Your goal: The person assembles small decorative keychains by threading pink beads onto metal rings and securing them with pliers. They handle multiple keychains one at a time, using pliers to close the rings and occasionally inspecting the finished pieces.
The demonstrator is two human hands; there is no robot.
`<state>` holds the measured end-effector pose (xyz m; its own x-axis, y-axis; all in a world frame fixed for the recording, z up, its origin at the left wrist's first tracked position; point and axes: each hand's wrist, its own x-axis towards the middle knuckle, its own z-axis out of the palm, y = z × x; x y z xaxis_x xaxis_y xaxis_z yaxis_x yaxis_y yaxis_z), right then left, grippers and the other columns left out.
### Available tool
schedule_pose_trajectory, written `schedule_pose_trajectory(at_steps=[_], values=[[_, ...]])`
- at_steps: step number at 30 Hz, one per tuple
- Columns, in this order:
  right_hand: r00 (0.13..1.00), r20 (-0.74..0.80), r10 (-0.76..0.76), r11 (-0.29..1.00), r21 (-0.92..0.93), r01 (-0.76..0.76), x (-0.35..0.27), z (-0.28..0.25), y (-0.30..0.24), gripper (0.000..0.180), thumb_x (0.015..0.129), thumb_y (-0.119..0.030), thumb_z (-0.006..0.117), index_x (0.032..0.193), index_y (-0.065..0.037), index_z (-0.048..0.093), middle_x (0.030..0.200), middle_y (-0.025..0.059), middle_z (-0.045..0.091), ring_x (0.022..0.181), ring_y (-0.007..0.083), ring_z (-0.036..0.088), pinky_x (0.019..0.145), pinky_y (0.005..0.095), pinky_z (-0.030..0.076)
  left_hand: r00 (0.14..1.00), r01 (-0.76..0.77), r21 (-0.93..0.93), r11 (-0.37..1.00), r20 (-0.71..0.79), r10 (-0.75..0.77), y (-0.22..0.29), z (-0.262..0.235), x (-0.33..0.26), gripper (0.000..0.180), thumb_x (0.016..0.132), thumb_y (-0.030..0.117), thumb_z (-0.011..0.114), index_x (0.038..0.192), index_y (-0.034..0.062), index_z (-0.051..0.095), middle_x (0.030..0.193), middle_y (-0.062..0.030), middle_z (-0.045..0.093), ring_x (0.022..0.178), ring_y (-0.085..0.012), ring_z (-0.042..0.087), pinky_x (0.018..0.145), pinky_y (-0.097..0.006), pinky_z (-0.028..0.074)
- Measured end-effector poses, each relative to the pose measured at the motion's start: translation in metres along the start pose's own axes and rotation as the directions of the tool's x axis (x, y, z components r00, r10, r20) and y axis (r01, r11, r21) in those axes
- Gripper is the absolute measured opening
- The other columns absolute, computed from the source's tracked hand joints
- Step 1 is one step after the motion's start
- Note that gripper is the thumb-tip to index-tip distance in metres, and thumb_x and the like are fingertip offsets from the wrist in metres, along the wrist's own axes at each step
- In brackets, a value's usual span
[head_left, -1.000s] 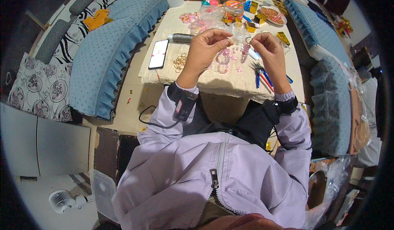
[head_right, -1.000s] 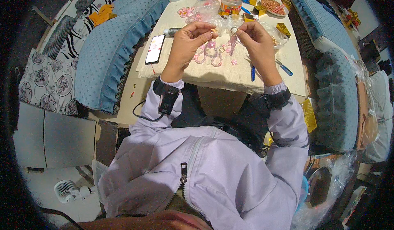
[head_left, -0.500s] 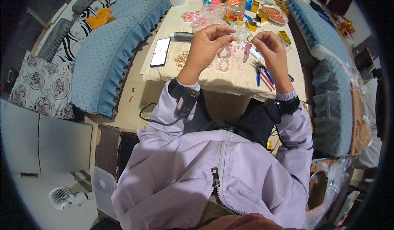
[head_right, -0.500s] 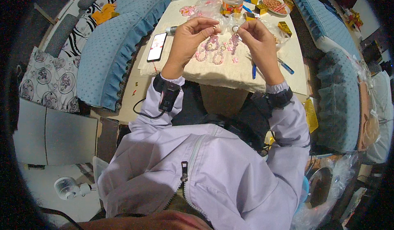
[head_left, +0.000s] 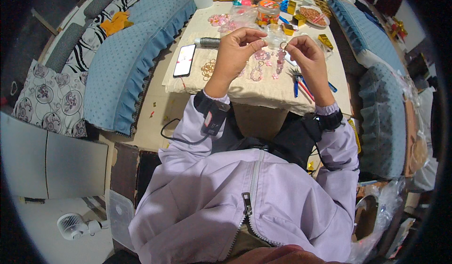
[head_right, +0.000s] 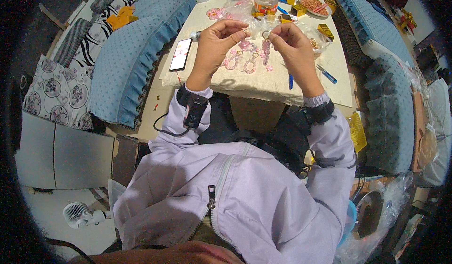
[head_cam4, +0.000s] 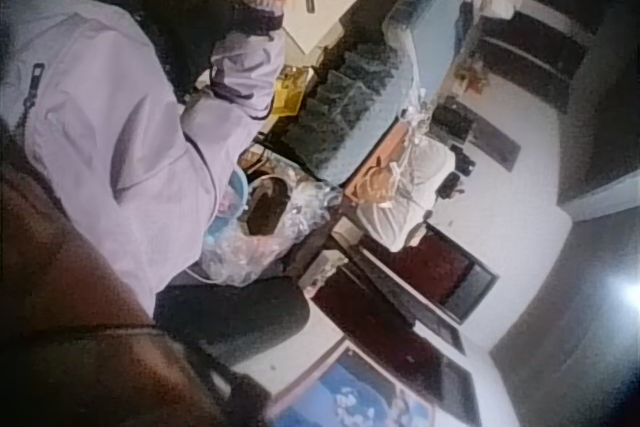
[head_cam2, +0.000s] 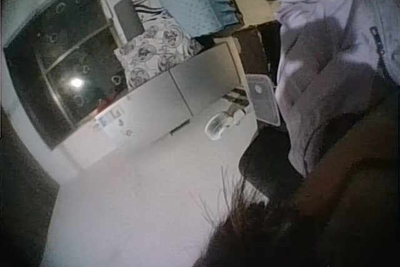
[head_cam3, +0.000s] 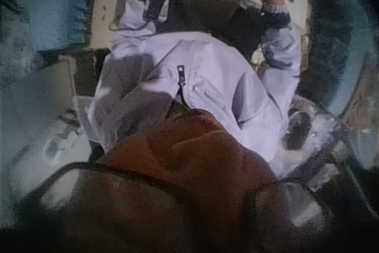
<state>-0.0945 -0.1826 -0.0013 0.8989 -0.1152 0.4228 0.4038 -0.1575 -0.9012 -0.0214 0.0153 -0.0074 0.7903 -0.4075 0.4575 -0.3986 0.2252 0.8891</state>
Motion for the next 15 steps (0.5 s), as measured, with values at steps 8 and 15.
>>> schedule_pose_trajectory(at_steps=[8,15], values=[[1.000,0.010,0.013,1.000,-0.011,-0.013,-0.002,-0.004,0.008,0.011,0.093,-0.013,0.063,0.096,-0.003,0.060,0.085,-0.0016,0.060,0.074,0.0053,0.052,0.066,0.0200,0.042,0.997,0.000,-0.048,0.999,-0.074,-0.003,-0.006,0.002,-0.003,0.017,0.088,0.004,0.068,0.104,-0.0011,0.069,0.092,-0.0080,0.071,0.086,-0.0125,0.068,0.073,-0.024,0.053],[0.997,0.001,0.079,0.994,-0.073,-0.078,-0.007,-0.003,0.036,0.009,0.091,-0.011,0.063,0.094,-0.003,0.059,0.079,-0.0020,0.060,0.069,0.0043,0.053,0.061,0.0199,0.042,0.991,0.119,-0.109,0.987,-0.054,-0.125,-0.018,-0.003,-0.012,0.018,0.091,0.006,0.065,0.105,-0.0034,0.068,0.093,-0.0099,0.071,0.086,-0.0143,0.069,0.074,-0.024,0.053]])
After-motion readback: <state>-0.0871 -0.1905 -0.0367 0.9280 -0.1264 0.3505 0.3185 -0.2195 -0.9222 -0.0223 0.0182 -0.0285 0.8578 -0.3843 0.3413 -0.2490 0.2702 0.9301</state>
